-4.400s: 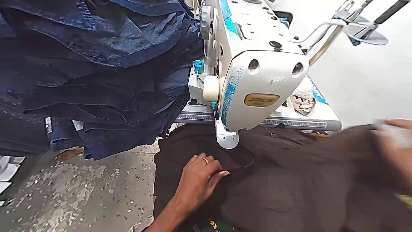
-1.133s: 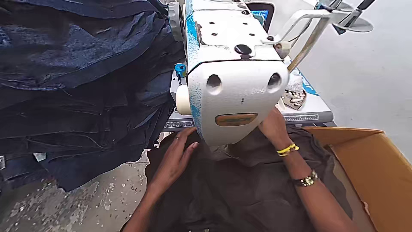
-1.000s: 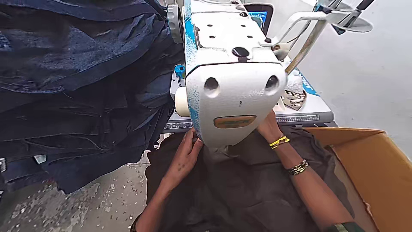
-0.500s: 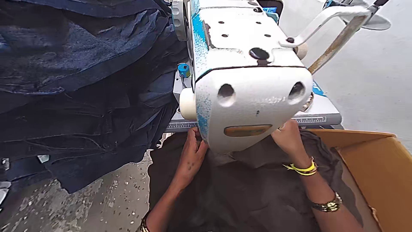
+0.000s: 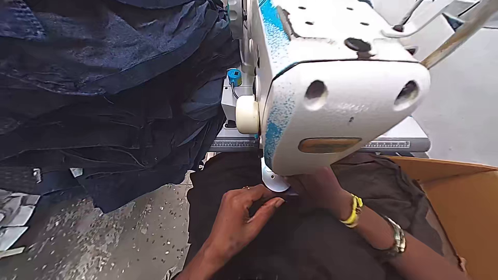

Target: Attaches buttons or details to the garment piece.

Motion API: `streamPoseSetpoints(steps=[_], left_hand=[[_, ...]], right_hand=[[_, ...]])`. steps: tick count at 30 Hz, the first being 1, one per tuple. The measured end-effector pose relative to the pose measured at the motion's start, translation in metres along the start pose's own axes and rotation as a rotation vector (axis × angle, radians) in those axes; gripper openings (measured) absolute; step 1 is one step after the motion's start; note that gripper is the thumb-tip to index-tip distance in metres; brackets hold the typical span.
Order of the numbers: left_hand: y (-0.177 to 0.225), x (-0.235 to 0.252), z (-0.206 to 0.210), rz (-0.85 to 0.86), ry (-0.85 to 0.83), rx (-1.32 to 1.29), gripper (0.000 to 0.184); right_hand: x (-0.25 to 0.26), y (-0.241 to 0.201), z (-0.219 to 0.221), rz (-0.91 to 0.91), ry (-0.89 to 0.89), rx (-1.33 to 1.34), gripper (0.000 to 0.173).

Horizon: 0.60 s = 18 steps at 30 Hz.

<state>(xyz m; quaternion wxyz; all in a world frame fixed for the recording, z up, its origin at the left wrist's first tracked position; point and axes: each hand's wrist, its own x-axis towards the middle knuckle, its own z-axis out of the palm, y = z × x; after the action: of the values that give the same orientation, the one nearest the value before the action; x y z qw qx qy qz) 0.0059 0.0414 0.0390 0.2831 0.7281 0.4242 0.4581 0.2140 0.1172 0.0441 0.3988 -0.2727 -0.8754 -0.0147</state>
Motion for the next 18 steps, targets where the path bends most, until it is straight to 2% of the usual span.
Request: streamPoseSetpoints(steps=[2,3,6,8,14,16,18], left_hand=[[-0.001,0.003,-0.011,0.019,0.029,-0.057,0.027],[-0.006,0.003,-0.024,-0.011,0.052,-0.024,0.028],[-0.037,0.002,-0.069,-0.202,0.144,0.206,0.033],[-0.058,-0.003,-0.085,-0.319,0.166,0.340,0.036],[-0.079,-0.022,-0.092,-0.432,0.190,0.436,0.039],[-0.082,-0.026,-0.088,-0.451,0.183,0.412,0.038],[-0.085,-0.023,-0.083,-0.440,0.181,0.394,0.038]], right_hand=[[-0.008,-0.012,-0.005,0.158,-0.102,0.374,0.030],[-0.013,-0.018,-0.009,0.215,-0.153,0.441,0.032],[-0.022,-0.006,-0.015,0.380,-0.122,0.264,0.026],[-0.021,0.007,-0.012,0.450,-0.122,0.200,0.023],[0.002,0.003,0.005,0.752,-0.210,0.252,0.039],[0.004,0.002,0.003,0.785,-0.239,0.294,0.038],[-0.001,0.009,-0.003,0.732,-0.218,0.391,0.030]])
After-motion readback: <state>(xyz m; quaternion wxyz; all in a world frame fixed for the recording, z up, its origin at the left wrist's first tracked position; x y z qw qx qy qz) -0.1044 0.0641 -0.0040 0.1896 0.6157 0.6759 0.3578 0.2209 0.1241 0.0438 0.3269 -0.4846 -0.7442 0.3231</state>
